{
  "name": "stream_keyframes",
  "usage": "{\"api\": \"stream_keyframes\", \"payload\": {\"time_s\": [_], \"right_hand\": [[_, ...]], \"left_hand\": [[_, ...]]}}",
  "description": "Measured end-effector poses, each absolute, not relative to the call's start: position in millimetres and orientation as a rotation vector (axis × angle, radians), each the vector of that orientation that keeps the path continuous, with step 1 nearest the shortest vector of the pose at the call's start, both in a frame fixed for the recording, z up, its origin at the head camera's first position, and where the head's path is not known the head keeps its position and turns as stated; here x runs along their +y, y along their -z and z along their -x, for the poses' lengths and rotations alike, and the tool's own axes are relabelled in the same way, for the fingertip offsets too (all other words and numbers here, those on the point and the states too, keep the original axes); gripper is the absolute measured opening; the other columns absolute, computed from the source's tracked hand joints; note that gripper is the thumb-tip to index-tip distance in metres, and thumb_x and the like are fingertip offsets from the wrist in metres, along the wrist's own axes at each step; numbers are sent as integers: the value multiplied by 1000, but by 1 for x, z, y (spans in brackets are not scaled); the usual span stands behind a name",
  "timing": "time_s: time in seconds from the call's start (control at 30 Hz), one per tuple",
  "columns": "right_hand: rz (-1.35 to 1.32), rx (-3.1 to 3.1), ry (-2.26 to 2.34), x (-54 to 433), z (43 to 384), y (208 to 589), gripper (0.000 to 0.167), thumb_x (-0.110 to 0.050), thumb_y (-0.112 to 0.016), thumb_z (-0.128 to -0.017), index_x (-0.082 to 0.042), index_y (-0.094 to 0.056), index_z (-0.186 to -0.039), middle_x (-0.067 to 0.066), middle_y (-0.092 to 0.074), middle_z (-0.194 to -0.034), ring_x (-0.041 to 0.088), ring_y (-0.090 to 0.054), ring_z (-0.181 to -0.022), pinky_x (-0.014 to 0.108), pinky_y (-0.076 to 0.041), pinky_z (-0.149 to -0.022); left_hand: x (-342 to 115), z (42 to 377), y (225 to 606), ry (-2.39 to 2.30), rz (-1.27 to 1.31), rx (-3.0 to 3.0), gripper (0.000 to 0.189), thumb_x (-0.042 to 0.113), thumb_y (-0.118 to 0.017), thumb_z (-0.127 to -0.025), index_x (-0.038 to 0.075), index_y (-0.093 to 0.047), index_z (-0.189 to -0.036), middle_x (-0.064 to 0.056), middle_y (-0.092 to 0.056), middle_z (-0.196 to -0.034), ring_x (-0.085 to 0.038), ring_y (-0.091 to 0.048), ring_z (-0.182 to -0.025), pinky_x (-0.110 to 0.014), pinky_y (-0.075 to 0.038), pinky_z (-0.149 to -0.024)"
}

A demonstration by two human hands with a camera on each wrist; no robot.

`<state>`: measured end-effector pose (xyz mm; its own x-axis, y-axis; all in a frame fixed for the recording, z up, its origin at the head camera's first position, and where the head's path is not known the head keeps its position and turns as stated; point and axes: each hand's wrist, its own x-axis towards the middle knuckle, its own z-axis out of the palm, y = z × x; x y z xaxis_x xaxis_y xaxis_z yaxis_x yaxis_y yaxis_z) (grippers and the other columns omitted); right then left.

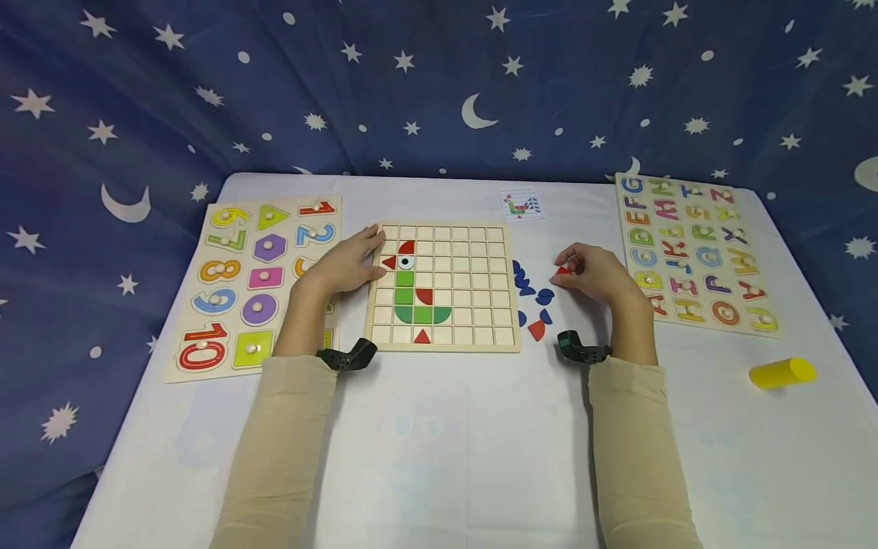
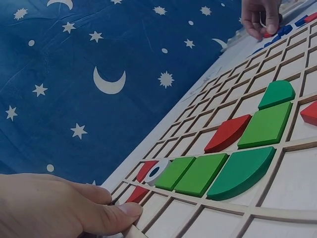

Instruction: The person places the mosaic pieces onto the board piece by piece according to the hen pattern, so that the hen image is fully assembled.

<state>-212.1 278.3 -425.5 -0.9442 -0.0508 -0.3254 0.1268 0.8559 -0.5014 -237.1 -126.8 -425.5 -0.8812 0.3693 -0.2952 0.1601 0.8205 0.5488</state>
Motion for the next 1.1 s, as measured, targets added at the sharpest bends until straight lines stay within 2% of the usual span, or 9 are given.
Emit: {"api": "stream_keyframes", "payload": {"time_s": [0.2,0.43,0.63,0.87,1.1], "right_hand": [[-108,2701,720,276,212,423,43,-33,-75,-80,-11,-59,-114,12,-52,-96,27,-47,-89,35,-39,-72],[-129,2715,746,275,213,424,36,-21,-74,-82,-8,-58,-111,14,-53,-99,28,-48,-89,36,-42,-75],[-109,2758,776,272,215,427,33,-16,-72,-84,-7,-55,-110,17,-57,-105,30,-49,-92,41,-46,-82],[-112,2806,768,272,214,425,27,-13,-67,-87,-6,-59,-112,18,-59,-104,31,-49,-91,40,-47,-79],[-122,2825,804,274,214,423,27,-13,-63,-91,-9,-64,-117,17,-63,-110,30,-51,-96,46,-48,-92]], "left_hand": [[-127,236,427,-737,-389,2616,71,23,-61,-92,11,-24,-151,-2,-10,-161,-22,-6,-149,-44,-13,-121],[-127,236,425,-744,-410,2615,70,21,-60,-93,10,-24,-151,-4,-10,-161,-23,-7,-149,-44,-13,-121],[-128,236,425,-741,-406,2614,70,21,-60,-92,10,-24,-151,-3,-10,-161,-23,-7,-149,-44,-13,-121],[-128,237,426,-754,-402,2611,70,20,-61,-92,11,-25,-151,-3,-10,-161,-23,-7,-149,-44,-13,-121],[-128,237,426,-746,-396,2614,70,20,-61,-92,11,-25,-151,-3,-10,-161,-23,-7,-149,-44,-13,-121]]}}
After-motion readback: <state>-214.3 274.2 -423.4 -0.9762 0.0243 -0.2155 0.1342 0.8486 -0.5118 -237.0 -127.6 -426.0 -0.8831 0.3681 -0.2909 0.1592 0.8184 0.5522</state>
